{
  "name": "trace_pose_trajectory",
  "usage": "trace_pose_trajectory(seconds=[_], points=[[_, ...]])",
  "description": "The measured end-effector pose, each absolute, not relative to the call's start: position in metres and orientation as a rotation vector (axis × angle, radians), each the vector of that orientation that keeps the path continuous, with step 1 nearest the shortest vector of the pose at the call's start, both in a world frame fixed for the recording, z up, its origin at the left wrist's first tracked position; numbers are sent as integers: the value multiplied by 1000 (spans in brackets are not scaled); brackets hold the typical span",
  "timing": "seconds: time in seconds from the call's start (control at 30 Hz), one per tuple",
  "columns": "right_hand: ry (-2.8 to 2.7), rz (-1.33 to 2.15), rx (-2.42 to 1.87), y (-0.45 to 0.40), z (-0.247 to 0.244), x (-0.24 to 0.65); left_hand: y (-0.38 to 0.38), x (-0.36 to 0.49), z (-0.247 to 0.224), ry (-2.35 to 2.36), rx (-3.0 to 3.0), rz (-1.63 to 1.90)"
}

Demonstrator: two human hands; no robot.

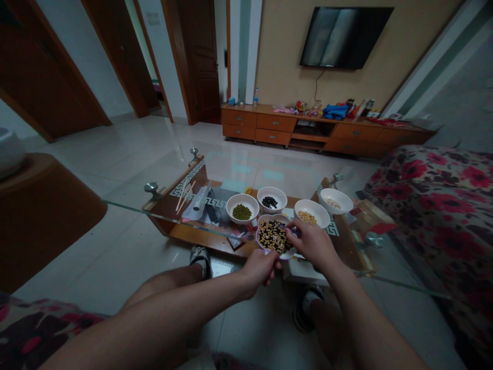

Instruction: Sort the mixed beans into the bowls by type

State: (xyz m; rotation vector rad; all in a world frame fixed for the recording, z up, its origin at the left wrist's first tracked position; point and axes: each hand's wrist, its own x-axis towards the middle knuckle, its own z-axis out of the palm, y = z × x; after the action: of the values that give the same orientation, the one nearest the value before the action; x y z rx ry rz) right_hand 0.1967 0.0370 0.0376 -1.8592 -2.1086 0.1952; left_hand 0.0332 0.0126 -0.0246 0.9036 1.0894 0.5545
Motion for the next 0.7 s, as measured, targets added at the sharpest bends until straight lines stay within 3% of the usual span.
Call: trace_pose_trajectory(seconds=[0.7], points=[[-2190,253,-1932,40,28,203,12,33,-23,1105,918,552]])
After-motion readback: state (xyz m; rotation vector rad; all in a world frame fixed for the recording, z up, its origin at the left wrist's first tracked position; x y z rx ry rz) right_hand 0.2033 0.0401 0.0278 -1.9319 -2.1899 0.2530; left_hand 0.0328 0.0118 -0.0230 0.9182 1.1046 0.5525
